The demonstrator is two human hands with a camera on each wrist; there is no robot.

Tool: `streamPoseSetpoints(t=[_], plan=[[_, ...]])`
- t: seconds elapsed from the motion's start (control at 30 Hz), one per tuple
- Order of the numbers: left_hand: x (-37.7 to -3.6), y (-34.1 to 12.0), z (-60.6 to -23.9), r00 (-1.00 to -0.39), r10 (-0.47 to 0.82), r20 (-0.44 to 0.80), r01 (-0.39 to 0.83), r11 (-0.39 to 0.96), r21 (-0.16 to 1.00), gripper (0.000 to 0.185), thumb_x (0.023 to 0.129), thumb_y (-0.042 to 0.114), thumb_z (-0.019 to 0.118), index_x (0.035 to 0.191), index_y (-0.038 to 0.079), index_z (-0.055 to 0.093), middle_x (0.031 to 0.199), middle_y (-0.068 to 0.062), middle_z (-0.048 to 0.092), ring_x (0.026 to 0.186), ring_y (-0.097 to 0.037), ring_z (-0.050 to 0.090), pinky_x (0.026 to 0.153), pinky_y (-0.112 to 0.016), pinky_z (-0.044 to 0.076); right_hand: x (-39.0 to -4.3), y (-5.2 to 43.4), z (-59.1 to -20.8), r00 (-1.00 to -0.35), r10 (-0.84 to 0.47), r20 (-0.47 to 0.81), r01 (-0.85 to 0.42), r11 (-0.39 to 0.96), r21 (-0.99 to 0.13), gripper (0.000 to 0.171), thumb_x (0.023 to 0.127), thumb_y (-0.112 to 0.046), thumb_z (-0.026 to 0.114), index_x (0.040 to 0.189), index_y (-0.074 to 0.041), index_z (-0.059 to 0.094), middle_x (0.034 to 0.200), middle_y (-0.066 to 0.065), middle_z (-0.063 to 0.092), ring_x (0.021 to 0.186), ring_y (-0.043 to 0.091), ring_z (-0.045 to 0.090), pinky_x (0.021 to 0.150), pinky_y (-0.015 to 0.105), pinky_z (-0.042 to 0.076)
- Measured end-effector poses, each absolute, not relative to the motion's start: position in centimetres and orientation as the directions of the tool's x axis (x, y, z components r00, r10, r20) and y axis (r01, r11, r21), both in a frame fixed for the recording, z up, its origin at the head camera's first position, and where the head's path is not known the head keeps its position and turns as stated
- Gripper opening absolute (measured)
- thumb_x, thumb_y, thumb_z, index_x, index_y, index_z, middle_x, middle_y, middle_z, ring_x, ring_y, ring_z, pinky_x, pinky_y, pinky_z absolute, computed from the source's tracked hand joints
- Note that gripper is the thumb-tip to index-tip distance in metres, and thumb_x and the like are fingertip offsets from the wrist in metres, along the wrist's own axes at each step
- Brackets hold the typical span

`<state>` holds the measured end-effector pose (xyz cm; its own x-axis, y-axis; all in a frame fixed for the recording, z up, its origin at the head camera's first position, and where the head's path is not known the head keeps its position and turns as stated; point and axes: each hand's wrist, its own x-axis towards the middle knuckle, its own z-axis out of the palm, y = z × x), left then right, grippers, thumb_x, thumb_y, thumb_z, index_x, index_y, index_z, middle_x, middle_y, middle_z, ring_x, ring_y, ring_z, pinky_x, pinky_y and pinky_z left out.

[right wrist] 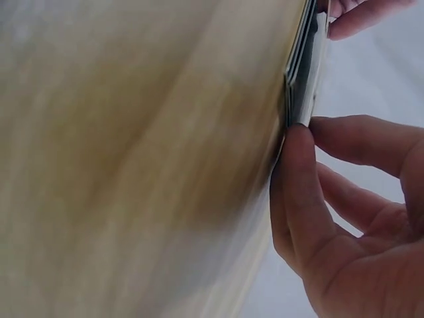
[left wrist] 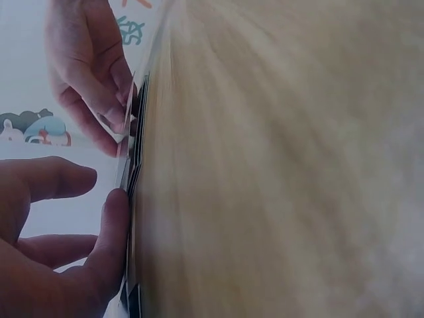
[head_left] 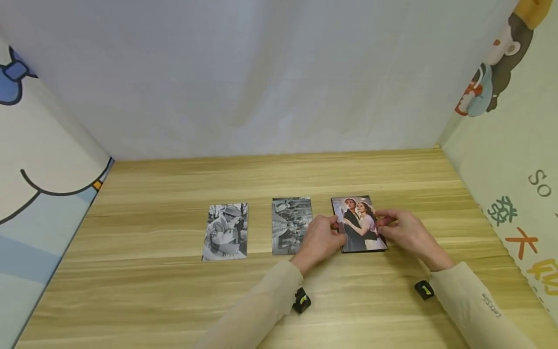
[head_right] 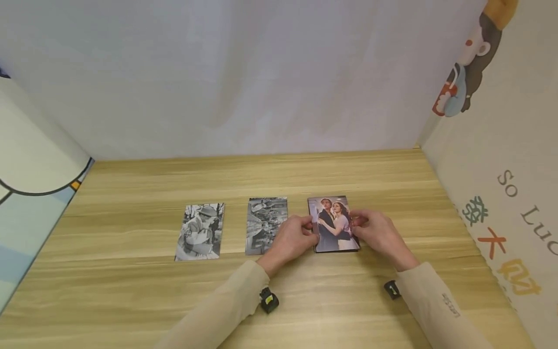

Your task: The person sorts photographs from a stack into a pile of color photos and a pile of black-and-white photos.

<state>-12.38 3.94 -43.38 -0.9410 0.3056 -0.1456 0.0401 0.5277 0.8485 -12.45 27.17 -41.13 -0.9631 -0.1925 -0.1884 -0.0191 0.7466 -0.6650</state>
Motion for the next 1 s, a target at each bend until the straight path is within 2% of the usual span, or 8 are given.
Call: streamPoseSetpoints(t=[0.1, 0.2, 0.27, 0.37, 0.63, 0.87, 0.93, 1.0], plan=[[-12.40, 3.85, -43.42, -0.939, 0.312, -0.145, 0.038, 0.512, 0.858, 0.053, 0.083, 0.004, 0.074, 0.135, -0.006, 0.065, 0.098, -0.007, 0.074, 0.061, -0.004, 0.055, 0.058, -0.019, 0.046, -12.50, 27.01, -41.17, -0.964, -0.187, -0.190, -0.017, 0.754, -0.657, 0.046, 0.090, -0.002, 0.064, 0.134, 0.011, 0.060, 0.105, 0.018, 0.071, 0.098, 0.033, 0.067, 0.069, 0.029, 0.049], [-12.42, 3.75, -43.46, -0.938, 0.320, -0.137, 0.048, 0.510, 0.859, 0.025, 0.084, 0.003, 0.072, 0.108, -0.001, 0.075, 0.077, 0.000, 0.065, 0.054, -0.006, 0.047, 0.051, -0.020, 0.038, -12.55, 26.89, -41.20, -0.964, -0.190, -0.187, -0.024, 0.760, -0.650, 0.046, 0.090, -0.002, 0.065, 0.133, 0.012, 0.061, 0.103, 0.017, 0.071, 0.095, 0.031, 0.067, 0.068, 0.029, 0.048], [-12.41, 3.67, -43.45, -0.936, 0.324, -0.134, 0.056, 0.516, 0.855, 0.005, 0.084, 0.003, 0.071, 0.089, 0.005, 0.070, 0.066, 0.003, 0.054, 0.051, -0.007, 0.041, 0.049, -0.021, 0.032, -12.58, 26.86, -41.26, -0.964, -0.192, -0.185, -0.028, 0.764, -0.645, 0.045, 0.090, -0.002, 0.065, 0.132, 0.012, 0.061, 0.102, 0.017, 0.071, 0.093, 0.030, 0.067, 0.067, 0.028, 0.048], [-12.43, 3.58, -43.45, -0.935, 0.331, -0.131, 0.066, 0.523, 0.850, 0.016, 0.084, 0.004, 0.070, 0.075, 0.011, 0.059, 0.060, 0.005, 0.043, 0.051, -0.008, 0.035, 0.048, -0.021, 0.027, -12.61, 26.82, -41.26, -0.964, -0.190, -0.189, -0.027, 0.769, -0.638, 0.045, 0.089, -0.002, 0.066, 0.132, 0.012, 0.061, 0.101, 0.017, 0.071, 0.090, 0.028, 0.066, 0.066, 0.029, 0.048], [-12.34, 3.47, -43.28, -0.938, 0.325, -0.119, 0.082, 0.543, 0.835, 0.025, 0.084, 0.008, 0.072, 0.070, 0.013, 0.052, 0.060, 0.005, 0.039, 0.054, -0.009, 0.033, 0.049, -0.021, 0.025, -12.64, 26.68, -41.21, -0.962, -0.177, -0.207, -0.008, 0.778, -0.628, 0.046, 0.089, -0.003, 0.065, 0.133, 0.011, 0.061, 0.102, 0.016, 0.071, 0.087, 0.024, 0.062, 0.062, 0.028, 0.045], [-12.07, 3.53, -43.14, -0.935, 0.325, -0.141, 0.050, 0.515, 0.856, 0.026, 0.086, 0.010, 0.071, 0.071, 0.013, 0.051, 0.060, 0.005, 0.039, 0.052, -0.009, 0.032, 0.049, -0.022, 0.025, -12.42, 26.97, -41.15, -0.965, -0.171, -0.200, -0.013, 0.789, -0.614, 0.045, 0.094, -0.008, 0.065, 0.134, 0.013, 0.060, 0.106, 0.019, 0.070, 0.097, 0.033, 0.065, 0.071, 0.033, 0.049], [-11.95, 3.57, -42.97, -0.934, 0.324, -0.152, 0.034, 0.504, 0.863, 0.021, 0.087, 0.012, 0.070, 0.074, 0.009, 0.053, 0.063, 0.003, 0.043, 0.053, -0.010, 0.034, 0.051, -0.023, 0.028, -12.31, 27.15, -41.01, -0.967, -0.164, -0.193, -0.014, 0.795, -0.607, 0.045, 0.096, -0.010, 0.063, 0.134, 0.013, 0.059, 0.109, 0.022, 0.070, 0.102, 0.037, 0.066, 0.075, 0.037, 0.052], [-11.73, 3.58, -42.82, -0.933, 0.317, -0.168, 0.012, 0.495, 0.869, 0.015, 0.088, 0.016, 0.070, 0.092, 0.002, 0.066, 0.075, 0.000, 0.058, 0.060, -0.009, 0.045, 0.056, -0.022, 0.039, -12.17, 27.34, -40.78, -0.970, -0.159, -0.186, -0.015, 0.796, -0.605, 0.045, 0.098, -0.012, 0.062, 0.135, 0.014, 0.058, 0.113, 0.026, 0.069, 0.106, 0.042, 0.066, 0.081, 0.044, 0.055]])
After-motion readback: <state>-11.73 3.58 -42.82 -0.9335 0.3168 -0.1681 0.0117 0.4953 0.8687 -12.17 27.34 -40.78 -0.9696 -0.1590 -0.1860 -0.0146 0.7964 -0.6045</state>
